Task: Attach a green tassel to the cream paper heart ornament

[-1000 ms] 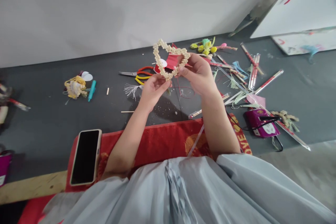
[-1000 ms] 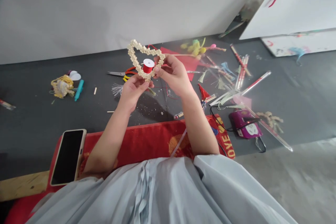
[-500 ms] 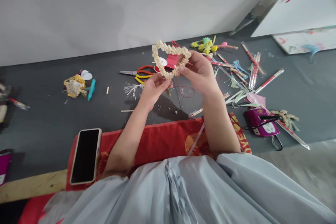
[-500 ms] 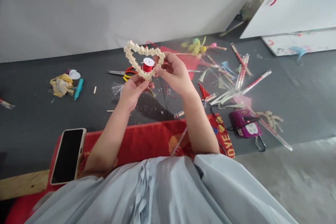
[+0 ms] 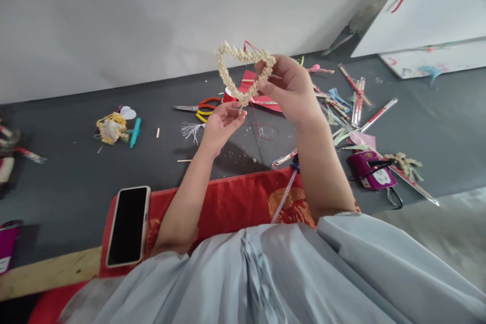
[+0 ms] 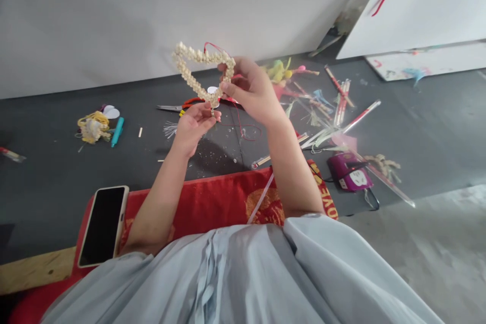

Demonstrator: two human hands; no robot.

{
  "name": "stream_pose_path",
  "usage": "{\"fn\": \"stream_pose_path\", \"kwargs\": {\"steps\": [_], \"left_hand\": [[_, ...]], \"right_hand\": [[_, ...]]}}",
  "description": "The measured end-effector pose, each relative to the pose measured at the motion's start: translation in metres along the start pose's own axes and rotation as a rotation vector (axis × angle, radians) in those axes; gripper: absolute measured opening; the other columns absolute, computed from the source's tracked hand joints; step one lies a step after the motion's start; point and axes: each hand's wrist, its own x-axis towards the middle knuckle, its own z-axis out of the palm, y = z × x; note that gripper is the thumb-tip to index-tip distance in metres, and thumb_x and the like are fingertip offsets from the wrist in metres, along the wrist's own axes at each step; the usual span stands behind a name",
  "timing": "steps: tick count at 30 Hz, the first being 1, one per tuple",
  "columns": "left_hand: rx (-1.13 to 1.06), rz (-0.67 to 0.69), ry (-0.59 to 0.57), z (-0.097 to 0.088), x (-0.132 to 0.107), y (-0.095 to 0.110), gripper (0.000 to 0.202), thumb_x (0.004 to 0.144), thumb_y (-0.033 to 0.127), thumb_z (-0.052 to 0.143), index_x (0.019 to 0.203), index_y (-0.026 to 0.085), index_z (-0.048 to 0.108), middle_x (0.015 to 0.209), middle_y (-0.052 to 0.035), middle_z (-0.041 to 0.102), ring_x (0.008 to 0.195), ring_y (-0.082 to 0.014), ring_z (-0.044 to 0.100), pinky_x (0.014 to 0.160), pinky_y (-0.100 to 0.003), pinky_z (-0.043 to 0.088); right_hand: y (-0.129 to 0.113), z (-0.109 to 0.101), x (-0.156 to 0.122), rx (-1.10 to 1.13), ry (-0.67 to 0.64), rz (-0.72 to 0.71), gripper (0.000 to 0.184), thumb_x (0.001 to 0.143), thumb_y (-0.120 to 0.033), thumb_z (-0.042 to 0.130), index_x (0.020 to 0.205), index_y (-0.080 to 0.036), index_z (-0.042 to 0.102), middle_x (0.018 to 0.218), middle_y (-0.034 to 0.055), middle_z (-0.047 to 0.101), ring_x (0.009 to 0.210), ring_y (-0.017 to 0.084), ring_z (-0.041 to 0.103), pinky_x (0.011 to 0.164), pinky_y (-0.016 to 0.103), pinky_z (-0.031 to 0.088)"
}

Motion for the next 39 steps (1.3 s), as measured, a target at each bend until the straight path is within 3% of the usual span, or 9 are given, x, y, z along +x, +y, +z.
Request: {"fn": "stream_pose_path", "kwargs": {"steps": [7, 12, 17, 25, 31, 37, 39], "left_hand": [[-0.009, -0.022, -0.008, 0.003, -0.003, 0.008, 0.054, 0.065, 0.052, 0.093, 0.102, 0.023, 0.066, 0.098, -0.0033, 0.077, 0.094, -0.0179, 0.072, 0.094, -0.037, 0.055], [0.139, -0.180, -0.160, -0.002, -0.005, 0.019, 0.041, 0.073, 0.045, 0.085, 0.101, 0.019, 0.071, 0.083, -0.0023, 0.073, 0.085, -0.0175, 0.072, 0.081, -0.032, 0.052], [0.173, -0.228, -0.234, -0.003, -0.009, 0.026, 0.041, 0.072, 0.039, 0.086, 0.104, 0.018, 0.070, 0.088, -0.0021, 0.073, 0.088, -0.0157, 0.070, 0.086, -0.031, 0.052], [0.384, -0.221, -0.333, -0.003, -0.012, 0.035, 0.040, 0.089, 0.053, 0.064, 0.103, 0.018, 0.076, 0.085, -0.0065, 0.080, 0.089, -0.0192, 0.069, 0.083, -0.033, 0.046], [0.448, -0.259, -0.465, -0.005, -0.013, 0.045, 0.046, 0.090, 0.058, 0.062, 0.102, 0.017, 0.079, 0.088, -0.0088, 0.082, 0.091, -0.0215, 0.071, 0.078, -0.031, 0.044], [0.443, -0.251, -0.533, -0.006, -0.015, 0.055, 0.042, 0.091, 0.056, 0.062, 0.082, 0.019, 0.082, 0.107, -0.0090, 0.081, 0.100, -0.0213, 0.068, 0.082, -0.030, 0.043], [0.439, -0.258, -0.544, -0.007, -0.016, 0.057, 0.041, 0.091, 0.055, 0.063, 0.086, 0.020, 0.082, 0.101, -0.0081, 0.082, 0.098, -0.0213, 0.067, 0.082, -0.031, 0.043]], "right_hand": [[-0.006, 0.005, 0.005, 0.005, 0.014, -0.029, 0.053, 0.079, -0.062, 0.079, 0.114, -0.024, 0.068, 0.107, 0.0011, 0.071, 0.090, 0.013, 0.071, 0.083, 0.029, 0.065], [-0.008, 0.005, -0.001, 0.032, 0.027, 0.020, 0.047, 0.080, -0.055, 0.081, 0.113, -0.024, 0.069, 0.108, 0.0005, 0.071, 0.099, 0.015, 0.072, 0.087, 0.029, 0.064], [-0.012, 0.005, -0.005, 0.078, 0.043, 0.082, 0.041, 0.083, -0.046, 0.081, 0.114, -0.022, 0.070, 0.103, 0.0000, 0.068, 0.094, 0.013, 0.071, 0.085, 0.029, 0.064], [-0.013, 0.002, -0.006, 0.125, 0.074, 0.121, 0.035, 0.083, -0.041, 0.081, 0.110, -0.023, 0.070, 0.092, -0.0014, 0.067, 0.081, 0.008, 0.066, 0.083, 0.026, 0.063], [-0.013, 0.002, -0.006, 0.158, 0.074, 0.164, 0.029, 0.086, -0.035, 0.079, 0.110, -0.022, 0.069, 0.090, -0.0018, 0.066, 0.079, 0.006, 0.065, 0.081, 0.024, 0.064], [-0.016, 0.005, -0.007, 0.238, 0.112, 0.185, 0.027, 0.086, -0.037, 0.079, 0.102, -0.019, 0.067, 0.087, -0.0019, 0.064, 0.074, 0.005, 0.064, 0.078, 0.022, 0.064], [-0.018, 0.005, -0.007, 0.271, 0.120, 0.205, 0.025, 0.086, -0.037, 0.078, 0.098, -0.019, 0.067, 0.086, -0.0016, 0.063, 0.072, 0.004, 0.063, 0.077, 0.022, 0.064]]}}
